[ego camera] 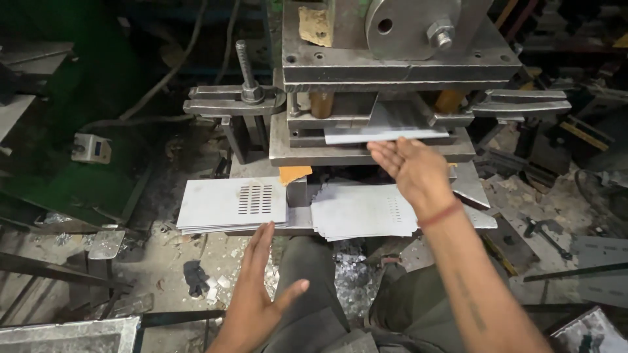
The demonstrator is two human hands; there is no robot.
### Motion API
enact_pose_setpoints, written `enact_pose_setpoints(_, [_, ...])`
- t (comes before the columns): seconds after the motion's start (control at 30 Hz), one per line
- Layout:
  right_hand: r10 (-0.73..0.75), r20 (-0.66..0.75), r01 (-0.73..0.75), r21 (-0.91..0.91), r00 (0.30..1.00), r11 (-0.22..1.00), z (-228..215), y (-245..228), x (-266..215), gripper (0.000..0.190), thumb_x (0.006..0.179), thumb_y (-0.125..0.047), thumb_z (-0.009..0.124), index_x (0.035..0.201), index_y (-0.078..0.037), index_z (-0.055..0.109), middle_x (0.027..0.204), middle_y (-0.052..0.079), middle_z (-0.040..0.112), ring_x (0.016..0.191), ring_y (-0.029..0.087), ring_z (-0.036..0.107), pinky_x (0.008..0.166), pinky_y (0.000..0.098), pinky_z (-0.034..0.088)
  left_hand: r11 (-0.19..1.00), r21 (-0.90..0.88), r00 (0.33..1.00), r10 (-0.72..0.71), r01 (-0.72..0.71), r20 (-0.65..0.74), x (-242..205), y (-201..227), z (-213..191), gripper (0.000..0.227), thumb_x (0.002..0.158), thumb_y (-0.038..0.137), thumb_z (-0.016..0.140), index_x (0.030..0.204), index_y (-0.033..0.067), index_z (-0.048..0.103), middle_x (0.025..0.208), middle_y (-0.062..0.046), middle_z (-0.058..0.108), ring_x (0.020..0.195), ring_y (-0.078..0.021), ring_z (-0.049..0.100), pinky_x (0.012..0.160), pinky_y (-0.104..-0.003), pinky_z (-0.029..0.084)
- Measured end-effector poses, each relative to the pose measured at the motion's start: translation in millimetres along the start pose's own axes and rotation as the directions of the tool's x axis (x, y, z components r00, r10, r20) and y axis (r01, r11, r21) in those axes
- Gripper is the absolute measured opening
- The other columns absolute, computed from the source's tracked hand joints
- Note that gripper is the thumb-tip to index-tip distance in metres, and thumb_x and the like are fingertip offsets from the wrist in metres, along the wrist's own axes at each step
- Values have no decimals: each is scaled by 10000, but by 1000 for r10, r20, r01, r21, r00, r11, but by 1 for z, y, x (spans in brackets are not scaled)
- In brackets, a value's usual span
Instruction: Manually inserting metal sheets into a stamping press and stacking the punched components.
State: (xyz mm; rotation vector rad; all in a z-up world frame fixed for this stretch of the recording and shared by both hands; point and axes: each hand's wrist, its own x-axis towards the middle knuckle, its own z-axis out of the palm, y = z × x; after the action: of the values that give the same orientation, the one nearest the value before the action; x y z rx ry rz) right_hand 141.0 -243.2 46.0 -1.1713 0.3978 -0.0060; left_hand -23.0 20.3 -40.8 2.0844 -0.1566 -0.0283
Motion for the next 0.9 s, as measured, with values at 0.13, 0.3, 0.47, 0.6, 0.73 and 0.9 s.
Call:
enact_pose_setpoints(0.13, [-45,-100,61,168,994,984,-2,27,79,94,958,82,480,1032,100,535,970,262,704,836,333,756,769,326,670,988,51,989,-146,144,34,-3,-10,3,1041,833,439,768,1645,193,165,1707,-119,230,1556,-346,268,1165,-580,321])
enact_pose_setpoints(0.3, [35,-378,-17,51,925,999,17,20,97,226,897,33,417,787,5,613,626,75,563,463,149,470,380,306,487,996,-88,998,-20,15,-62,-7,-27,12,964,800,262,814,1594,69,302,1610,-160,425,1504,-316,415,1184,-477,343])
enact_pose_setpoints(0.47, [83,-386,-55,85,919,995,16,18,102,218,904,-17,413,773,-41,586,615,62,545,450,132,419,387,312,413,988,-131,996,-85,83,-11,-12,-34,21,974,770,172,844,1591,79,328,1584,-159,484,1477,-314,467,1163,-499,381])
enact_pose_setpoints(0.6, [53,-271,-31,86,961,996,12,16,87,180,952,-10,444,875,19,605,706,81,592,508,135,500,404,287,495,987,-95,991,-131,133,30,-16,-31,16,989,787,235,832,1605,90,297,1562,-173,529,1464,-309,504,1150,-521,400])
enact_pose_setpoints(0.73, [69,-310,-38,106,948,994,11,18,92,205,950,-14,425,892,7,621,744,88,618,556,159,547,473,313,542,969,-220,992,-122,116,-17,-25,-52,17,936,780,143,832,1582,85,353,1504,-167,598,1440,-272,549,1155,-466,414])
enact_pose_setpoints(0.9, [57,-358,-31,76,932,997,20,18,94,236,926,-28,398,860,-11,625,687,71,612,492,123,502,389,267,457,953,-262,987,-159,151,-10,-27,-63,20,930,780,104,818,1589,110,359,1483,-153,617,1400,-275,594,1137,-448,464])
